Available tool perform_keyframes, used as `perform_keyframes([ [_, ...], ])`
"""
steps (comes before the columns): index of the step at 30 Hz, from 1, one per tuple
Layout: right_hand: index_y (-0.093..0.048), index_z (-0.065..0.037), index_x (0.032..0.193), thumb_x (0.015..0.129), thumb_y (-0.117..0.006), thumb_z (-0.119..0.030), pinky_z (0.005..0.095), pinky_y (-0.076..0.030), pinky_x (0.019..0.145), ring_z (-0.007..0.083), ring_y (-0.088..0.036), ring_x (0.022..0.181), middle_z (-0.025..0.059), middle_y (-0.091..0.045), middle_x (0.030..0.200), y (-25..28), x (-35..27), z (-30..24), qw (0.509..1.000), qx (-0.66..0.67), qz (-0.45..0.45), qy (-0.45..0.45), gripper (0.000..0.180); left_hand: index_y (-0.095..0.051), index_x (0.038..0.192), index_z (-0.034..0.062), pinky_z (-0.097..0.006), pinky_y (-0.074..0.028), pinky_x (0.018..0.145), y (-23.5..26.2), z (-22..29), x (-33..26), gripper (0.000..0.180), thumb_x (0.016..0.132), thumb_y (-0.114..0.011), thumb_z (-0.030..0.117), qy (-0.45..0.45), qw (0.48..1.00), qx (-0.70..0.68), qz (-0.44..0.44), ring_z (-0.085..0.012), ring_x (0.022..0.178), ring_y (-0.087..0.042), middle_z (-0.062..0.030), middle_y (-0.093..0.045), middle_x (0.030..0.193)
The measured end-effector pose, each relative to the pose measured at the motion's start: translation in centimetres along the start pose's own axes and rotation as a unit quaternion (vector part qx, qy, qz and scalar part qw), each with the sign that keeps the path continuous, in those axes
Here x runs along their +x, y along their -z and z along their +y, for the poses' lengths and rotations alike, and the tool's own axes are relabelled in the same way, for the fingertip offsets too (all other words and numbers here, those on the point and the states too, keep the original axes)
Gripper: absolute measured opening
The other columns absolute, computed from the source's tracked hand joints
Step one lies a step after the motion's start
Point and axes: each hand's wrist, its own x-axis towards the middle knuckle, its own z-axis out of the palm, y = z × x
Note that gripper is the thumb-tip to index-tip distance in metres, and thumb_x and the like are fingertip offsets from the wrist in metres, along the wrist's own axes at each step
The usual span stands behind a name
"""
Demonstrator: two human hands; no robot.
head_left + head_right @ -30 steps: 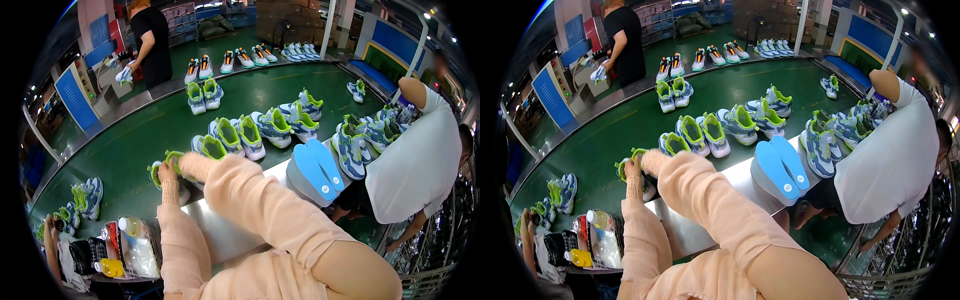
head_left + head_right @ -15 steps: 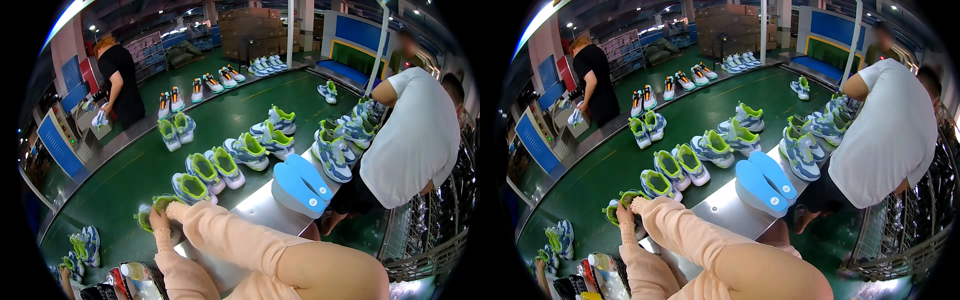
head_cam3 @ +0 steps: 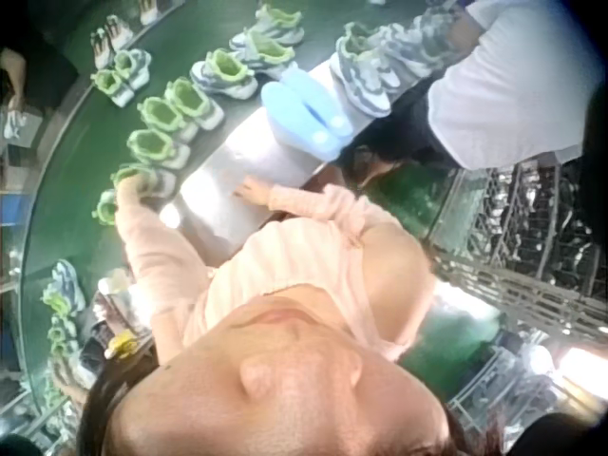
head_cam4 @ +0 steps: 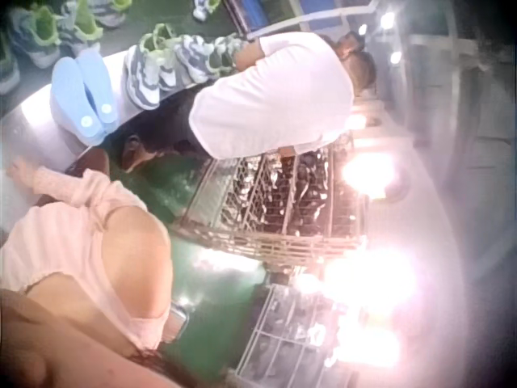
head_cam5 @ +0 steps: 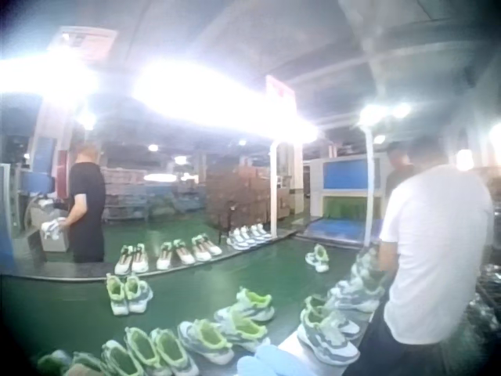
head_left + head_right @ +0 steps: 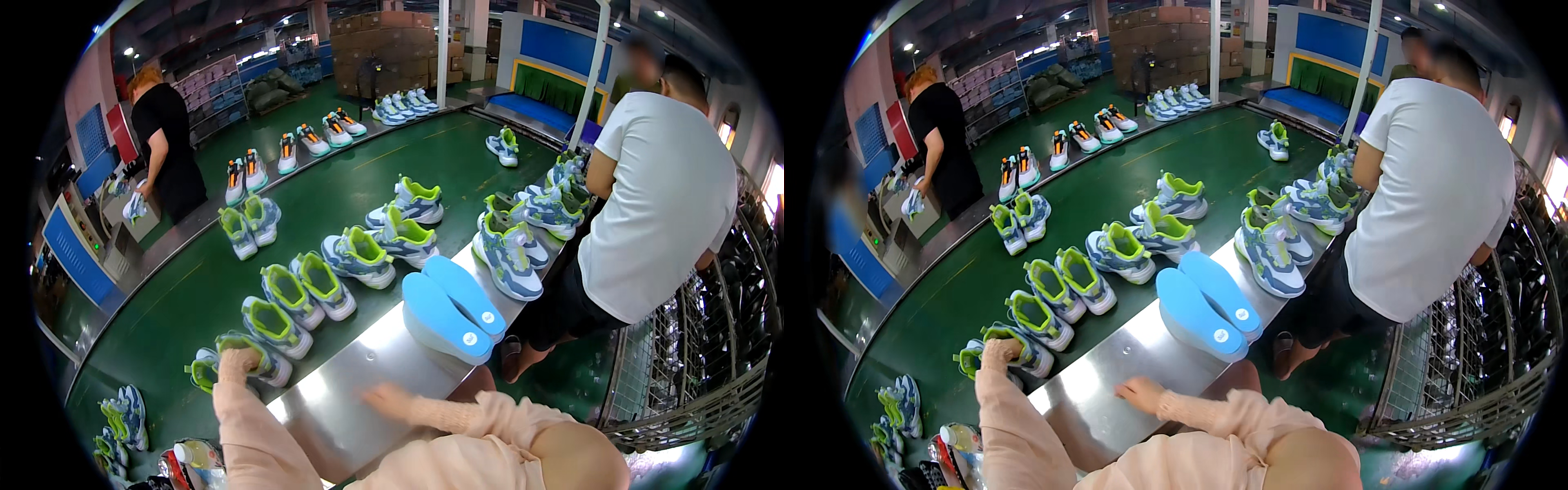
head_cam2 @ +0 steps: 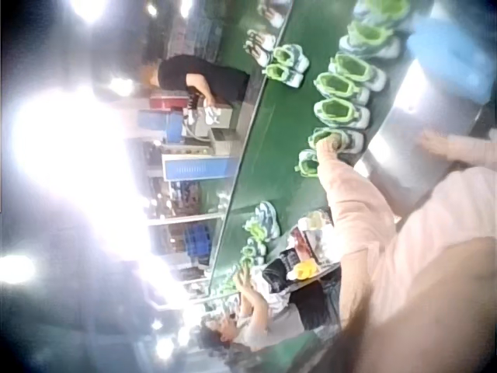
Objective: The person retrieves blue shoe insoles from a storage rack and walks to a conveyor belt. She repeatedly picks up sneakers from the belt, inserts an insole into each shoe, and places the shoes back on the belt. She continues this process for multiple pairs of sneakers.
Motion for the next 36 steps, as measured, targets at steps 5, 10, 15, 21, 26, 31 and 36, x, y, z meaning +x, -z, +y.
perform_keyframes([
  [5,-0.065,-0.001,0.093,0.092,-0.046,-0.026,0.0276,-0.041,0.052,0.0107,-0.044,0.047,0.0039,-0.046,0.048,3.4,-4.2,-1.1,0.989,0.115,-0.011,-0.09,0.032,-0.059,0.114,0.0131,-0.032,-0.039,0.093,3.3,-1.2,-1.9,0.041,0.075,-0.057,0.027,-0.021,0.985,-0.007,-0.171,-0.0256,0.114,-0.049,-0.0054,-0.056,0.121],
  [10,-0.065,0.001,0.093,0.093,-0.045,-0.021,0.0255,-0.04,0.051,0.0087,-0.043,0.047,0.0021,-0.045,0.047,4.1,-3.5,-3.6,0.979,0.124,-0.043,-0.155,0.03,-0.064,0.101,0.0121,-0.034,-0.044,0.083,1.8,-2.0,-1.6,0.029,0.075,-0.057,0.023,-0.065,0.984,0.033,-0.164,-0.0251,0.101,-0.056,-0.0074,-0.061,0.107],
  [15,-0.065,-0.001,0.094,0.093,-0.04,-0.02,0.0222,-0.037,0.046,0.0056,-0.044,0.047,-0.0016,-0.051,0.052,5.5,-3.7,-1.9,0.988,0.111,-0.066,-0.085,0.031,-0.069,0.088,0.0112,-0.035,-0.05,0.072,0.6,0.0,0.2,0.02,0.074,-0.057,0.018,-0.067,0.987,0.097,-0.11,-0.0246,0.089,-0.062,-0.0094,-0.065,0.094],
  [21,-0.065,0.001,0.093,0.094,-0.04,-0.024,0.0194,-0.035,0.045,0.0037,-0.042,0.047,-0.0025,-0.053,0.053,5.1,-3.7,-2.1,0.988,0.115,-0.073,-0.078,0.035,-0.062,0.094,-0.0035,-0.035,-0.055,0.06,-4.3,-0.2,-1.0,0.038,0.087,-0.047,0.03,0.36,0.745,-0.496,0.264,-0.0282,0.075,-0.066,-0.02,-0.064,0.08],
  [26,-0.064,0.002,0.092,0.095,-0.04,-0.024,0.019,-0.036,0.045,0.0042,-0.043,0.047,-0.0003,-0.055,0.055,5.8,-3.5,-2.3,0.987,0.105,-0.098,-0.073,0.036,-0.056,0.084,-0.012,-0.035,-0.055,0.043,-3.0,1.4,-2.6,0.048,0.092,-0.044,0.033,0.325,0.402,-0.752,0.409,-0.0296,0.053,-0.064,-0.0195,-0.062,0.072],
  [31,-0.065,-0.001,0.091,0.093,-0.043,-0.022,0.0201,-0.035,0.044,0.0048,-0.045,0.047,0.0,-0.054,0.054,6.0,-3.4,-2.7,0.983,0.118,-0.095,-0.1,0.031,-0.057,0.087,-0.0107,-0.036,-0.055,0.046,-2.8,1.1,-3.2,0.038,0.091,-0.047,0.026,0.329,0.282,-0.792,0.43,-0.0305,0.057,-0.064,-0.0199,-0.063,0.073],
  [36,-0.064,0.002,0.088,0.093,-0.042,-0.02,0.0199,-0.035,0.044,0.0047,-0.044,0.045,0.0003,-0.054,0.053,5.6,-3.6,-2.9,0.989,0.094,-0.07,-0.089,0.031,-0.058,0.09,-0.0099,-0.037,-0.055,0.047,-2.5,0.0,-4.1,0.031,0.087,-0.047,0.02,0.337,0.208,-0.818,0.417,-0.0306,0.058,-0.064,-0.0208,-0.063,0.075],
])
